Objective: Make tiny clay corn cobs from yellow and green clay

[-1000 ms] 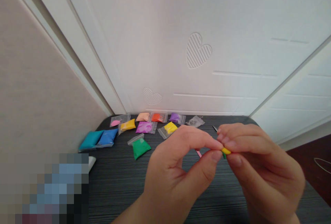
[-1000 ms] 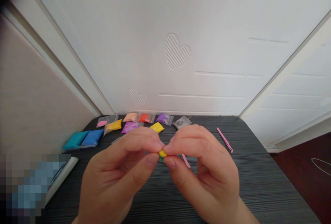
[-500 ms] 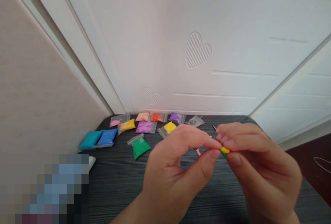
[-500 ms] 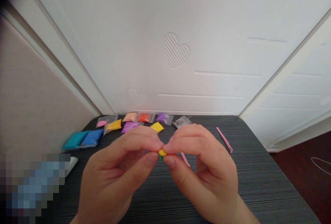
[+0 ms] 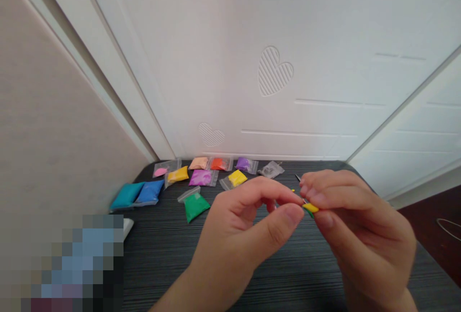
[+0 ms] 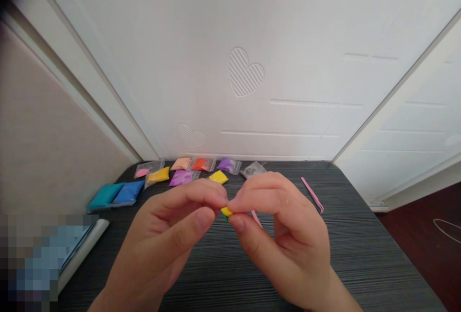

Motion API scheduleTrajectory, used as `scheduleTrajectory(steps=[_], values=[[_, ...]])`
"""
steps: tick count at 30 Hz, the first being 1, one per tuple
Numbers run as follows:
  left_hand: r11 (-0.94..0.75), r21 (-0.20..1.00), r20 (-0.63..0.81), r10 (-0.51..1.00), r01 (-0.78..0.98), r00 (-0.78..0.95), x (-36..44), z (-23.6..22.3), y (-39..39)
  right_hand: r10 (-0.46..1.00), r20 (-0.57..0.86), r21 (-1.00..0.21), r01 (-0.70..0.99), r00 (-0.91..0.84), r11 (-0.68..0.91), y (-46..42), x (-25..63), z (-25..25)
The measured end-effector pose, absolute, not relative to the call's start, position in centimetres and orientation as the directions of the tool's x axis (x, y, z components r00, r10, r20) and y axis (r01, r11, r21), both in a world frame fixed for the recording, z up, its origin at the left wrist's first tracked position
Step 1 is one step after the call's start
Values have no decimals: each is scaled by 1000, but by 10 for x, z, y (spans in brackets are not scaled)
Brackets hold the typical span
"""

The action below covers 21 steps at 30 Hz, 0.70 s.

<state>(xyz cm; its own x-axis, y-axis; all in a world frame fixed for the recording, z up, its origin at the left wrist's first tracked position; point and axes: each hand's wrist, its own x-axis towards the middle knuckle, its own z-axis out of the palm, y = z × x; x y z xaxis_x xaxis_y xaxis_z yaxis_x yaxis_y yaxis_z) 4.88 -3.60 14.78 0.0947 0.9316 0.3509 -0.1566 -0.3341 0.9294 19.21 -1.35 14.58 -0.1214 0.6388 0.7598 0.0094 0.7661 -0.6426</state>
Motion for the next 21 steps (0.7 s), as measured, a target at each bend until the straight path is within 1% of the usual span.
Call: scheduleTrajectory(steps=[3,6,9,13,19,21], values=[[-333,936,343,935,-113,86,48,147,-36,646,753,-647,39,-127,762,-14,193,147],[-400,916,401,914,-30,61,48,147,-37,650,744,-654,34,-154,756,-14,193,147],[-455,890,455,890,3,40,48,148,-39,666,726,-674,14,-171,738,-13,194,147],[-472,881,471,881,31,39,47,150,-39,684,709,-695,-5,-174,719,-12,195,146],[-486,871,484,874,77,41,47,150,-38,701,689,-710,25,-182,704,-12,194,145],[-507,853,509,860,125,20,47,151,-38,707,685,-711,46,-176,701,-12,194,145]])
